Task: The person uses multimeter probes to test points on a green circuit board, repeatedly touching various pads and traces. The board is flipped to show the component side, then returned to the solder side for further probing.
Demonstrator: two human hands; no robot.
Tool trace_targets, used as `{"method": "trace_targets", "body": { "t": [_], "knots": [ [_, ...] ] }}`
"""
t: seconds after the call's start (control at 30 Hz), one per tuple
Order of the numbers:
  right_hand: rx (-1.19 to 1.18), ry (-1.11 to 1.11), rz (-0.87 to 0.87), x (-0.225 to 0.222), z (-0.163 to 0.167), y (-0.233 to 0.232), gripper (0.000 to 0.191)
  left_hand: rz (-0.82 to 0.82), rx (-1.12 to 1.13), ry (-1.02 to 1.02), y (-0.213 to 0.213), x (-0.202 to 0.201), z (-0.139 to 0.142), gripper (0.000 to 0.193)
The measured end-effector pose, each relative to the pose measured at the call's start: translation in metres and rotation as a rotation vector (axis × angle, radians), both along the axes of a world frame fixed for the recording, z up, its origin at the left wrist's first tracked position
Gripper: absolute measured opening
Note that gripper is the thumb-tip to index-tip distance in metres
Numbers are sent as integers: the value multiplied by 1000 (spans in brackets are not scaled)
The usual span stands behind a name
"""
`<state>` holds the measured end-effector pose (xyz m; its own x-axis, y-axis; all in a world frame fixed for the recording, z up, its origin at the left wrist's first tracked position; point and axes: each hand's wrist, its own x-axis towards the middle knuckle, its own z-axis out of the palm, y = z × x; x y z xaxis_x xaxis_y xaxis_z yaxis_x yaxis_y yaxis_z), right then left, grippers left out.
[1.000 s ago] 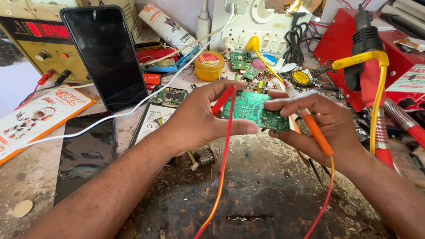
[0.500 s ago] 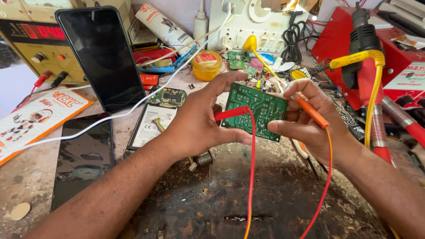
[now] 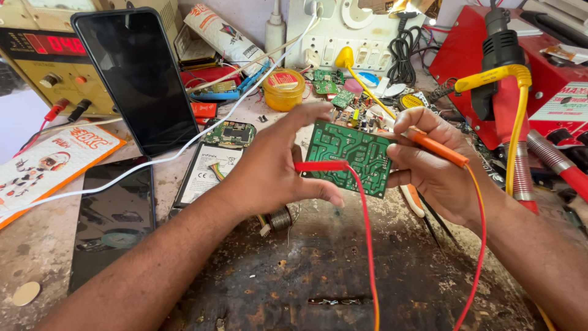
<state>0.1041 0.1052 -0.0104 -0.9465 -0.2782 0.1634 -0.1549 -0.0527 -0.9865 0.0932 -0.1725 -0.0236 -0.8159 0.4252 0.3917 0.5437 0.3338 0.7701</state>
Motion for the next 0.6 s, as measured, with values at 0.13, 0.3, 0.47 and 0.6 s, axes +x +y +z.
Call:
{"method": "trace_targets", "body": {
  "t": [0.13, 0.3, 0.47, 0.6],
  "knots": [
    [71, -35, -46, 0, -1, 0, 22, -12, 288, 274, -7, -7, -3, 71],
    [215, -129, -24, 0, -7, -4, 21, -35, 444, -129, -11, -21, -11, 76],
    [393, -116, -56, -3, -13, -8, 15, -54, 286, -122, -13, -20, -10, 83],
    [545, 41, -34, -6, -13, -7, 17, -7, 151, -261, -9, -11, -3, 67]
  ]
}}
